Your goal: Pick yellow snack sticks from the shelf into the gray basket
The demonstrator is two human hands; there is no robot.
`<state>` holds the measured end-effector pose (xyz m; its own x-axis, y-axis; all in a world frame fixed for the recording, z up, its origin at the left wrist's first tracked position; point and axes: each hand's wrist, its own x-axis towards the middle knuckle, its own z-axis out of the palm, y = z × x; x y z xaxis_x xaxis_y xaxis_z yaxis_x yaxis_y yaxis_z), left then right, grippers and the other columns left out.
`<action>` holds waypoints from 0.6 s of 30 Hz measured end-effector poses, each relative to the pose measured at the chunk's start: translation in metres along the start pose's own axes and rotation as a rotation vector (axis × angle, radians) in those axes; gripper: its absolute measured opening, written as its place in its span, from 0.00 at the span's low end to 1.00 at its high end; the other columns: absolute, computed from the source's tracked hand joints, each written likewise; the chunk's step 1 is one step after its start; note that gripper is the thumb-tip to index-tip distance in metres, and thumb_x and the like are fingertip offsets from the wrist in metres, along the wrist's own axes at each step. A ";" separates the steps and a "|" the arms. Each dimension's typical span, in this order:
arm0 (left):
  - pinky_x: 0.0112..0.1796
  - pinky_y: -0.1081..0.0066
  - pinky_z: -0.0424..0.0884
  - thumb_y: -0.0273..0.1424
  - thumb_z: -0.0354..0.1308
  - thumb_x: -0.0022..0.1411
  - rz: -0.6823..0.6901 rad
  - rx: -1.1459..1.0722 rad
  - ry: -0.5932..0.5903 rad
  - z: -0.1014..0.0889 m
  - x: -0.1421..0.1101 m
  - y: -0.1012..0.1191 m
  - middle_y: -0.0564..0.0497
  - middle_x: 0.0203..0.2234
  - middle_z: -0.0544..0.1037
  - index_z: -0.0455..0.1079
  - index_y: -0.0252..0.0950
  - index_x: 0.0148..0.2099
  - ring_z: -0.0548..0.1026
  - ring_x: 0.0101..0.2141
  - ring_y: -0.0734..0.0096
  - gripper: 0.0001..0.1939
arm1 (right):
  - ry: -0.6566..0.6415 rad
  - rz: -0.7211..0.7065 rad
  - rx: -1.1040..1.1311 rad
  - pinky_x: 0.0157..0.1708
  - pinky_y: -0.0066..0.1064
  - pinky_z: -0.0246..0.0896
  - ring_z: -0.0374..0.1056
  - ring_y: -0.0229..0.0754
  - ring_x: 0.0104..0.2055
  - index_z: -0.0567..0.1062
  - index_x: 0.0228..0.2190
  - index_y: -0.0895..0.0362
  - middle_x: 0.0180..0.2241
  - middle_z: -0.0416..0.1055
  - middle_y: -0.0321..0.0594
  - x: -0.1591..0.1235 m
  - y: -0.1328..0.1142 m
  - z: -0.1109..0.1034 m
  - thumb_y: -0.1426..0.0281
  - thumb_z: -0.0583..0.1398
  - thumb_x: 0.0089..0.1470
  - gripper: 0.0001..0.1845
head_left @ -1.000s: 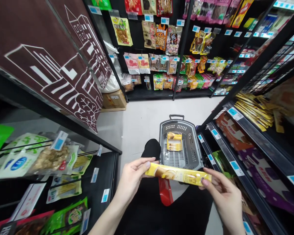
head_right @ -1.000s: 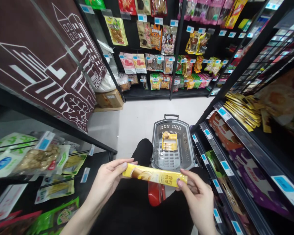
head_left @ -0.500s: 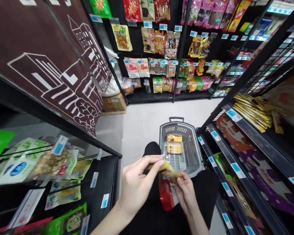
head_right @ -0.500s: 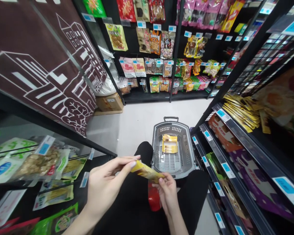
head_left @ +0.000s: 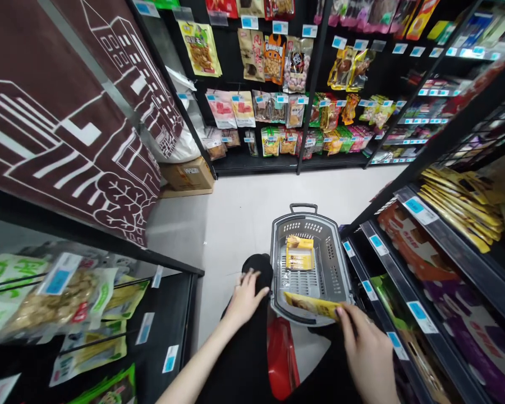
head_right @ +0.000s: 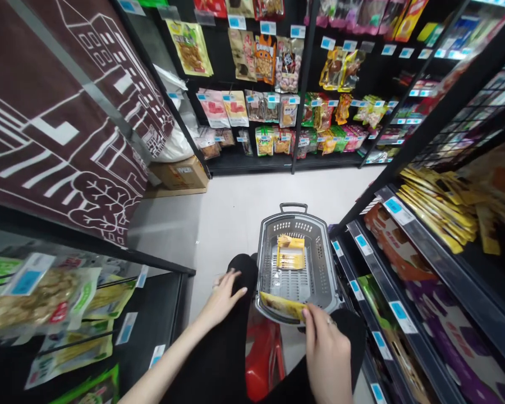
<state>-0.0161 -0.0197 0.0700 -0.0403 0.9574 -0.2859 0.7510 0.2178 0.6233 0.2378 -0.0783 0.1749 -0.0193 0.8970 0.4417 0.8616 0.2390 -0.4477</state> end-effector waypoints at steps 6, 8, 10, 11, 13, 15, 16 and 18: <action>0.46 0.57 0.63 0.41 0.47 0.58 -0.209 0.357 -0.018 0.032 0.095 -0.034 0.31 0.55 0.60 0.51 0.27 0.61 0.65 0.50 0.47 0.33 | -0.197 0.124 -0.193 0.25 0.30 0.60 0.70 0.43 0.25 0.73 0.34 0.62 0.28 0.74 0.49 0.034 0.115 0.141 0.63 0.43 0.61 0.23; 0.44 0.58 0.65 0.41 0.47 0.59 -0.190 0.412 0.027 0.040 0.106 -0.033 0.35 0.55 0.61 0.55 0.33 0.59 0.67 0.48 0.48 0.29 | -0.281 0.149 -0.194 0.26 0.29 0.58 0.70 0.43 0.27 0.72 0.33 0.62 0.28 0.73 0.49 0.045 0.150 0.197 0.66 0.43 0.61 0.22; 0.43 0.58 0.66 0.41 0.46 0.59 -0.182 0.436 0.045 0.044 0.109 -0.033 0.39 0.56 0.61 0.57 0.37 0.58 0.67 0.48 0.49 0.26 | -0.355 0.202 -0.196 0.28 0.29 0.56 0.69 0.42 0.29 0.72 0.34 0.63 0.29 0.73 0.49 0.054 0.180 0.253 0.68 0.44 0.61 0.20; 0.43 0.58 0.67 0.41 0.45 0.60 -0.187 0.437 0.044 0.044 0.109 -0.033 0.41 0.56 0.62 0.57 0.38 0.58 0.67 0.48 0.50 0.26 | -0.380 0.250 -0.200 0.28 0.28 0.55 0.69 0.42 0.29 0.72 0.35 0.64 0.30 0.73 0.50 0.056 0.193 0.280 0.68 0.44 0.61 0.19; 0.43 0.59 0.67 0.41 0.43 0.61 -0.198 0.451 0.047 0.042 0.107 -0.036 0.43 0.56 0.62 0.56 0.39 0.59 0.67 0.48 0.52 0.26 | -0.403 0.374 -0.194 0.29 0.28 0.53 0.68 0.42 0.30 0.72 0.37 0.65 0.30 0.73 0.50 0.059 0.216 0.331 0.69 0.46 0.60 0.18; 0.43 0.61 0.68 0.42 0.42 0.61 -0.217 0.468 0.037 0.038 0.107 -0.040 0.46 0.57 0.61 0.56 0.39 0.59 0.67 0.48 0.54 0.26 | -0.390 0.502 -0.162 0.30 0.29 0.52 0.68 0.43 0.30 0.72 0.38 0.66 0.31 0.73 0.52 0.056 0.234 0.376 0.69 0.47 0.59 0.18; 0.42 0.62 0.68 0.42 0.42 0.61 -0.227 0.479 0.030 0.037 0.108 -0.042 0.47 0.57 0.61 0.56 0.40 0.59 0.67 0.48 0.55 0.26 | -0.382 0.550 -0.141 0.30 0.29 0.52 0.68 0.43 0.30 0.73 0.38 0.66 0.31 0.73 0.53 0.053 0.243 0.396 0.69 0.47 0.59 0.18; 0.41 0.62 0.69 0.43 0.43 0.60 -0.240 0.512 0.016 0.035 0.110 -0.046 0.50 0.57 0.61 0.55 0.42 0.60 0.68 0.48 0.56 0.26 | -0.375 0.614 -0.105 0.30 0.29 0.51 0.68 0.44 0.29 0.73 0.37 0.67 0.31 0.74 0.54 0.046 0.258 0.430 0.68 0.47 0.58 0.19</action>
<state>-0.0322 0.0687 -0.0156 -0.2566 0.8958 -0.3628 0.9433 0.3139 0.1079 0.2409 0.1842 -0.2550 0.3266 0.9298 -0.1699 0.8167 -0.3681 -0.4444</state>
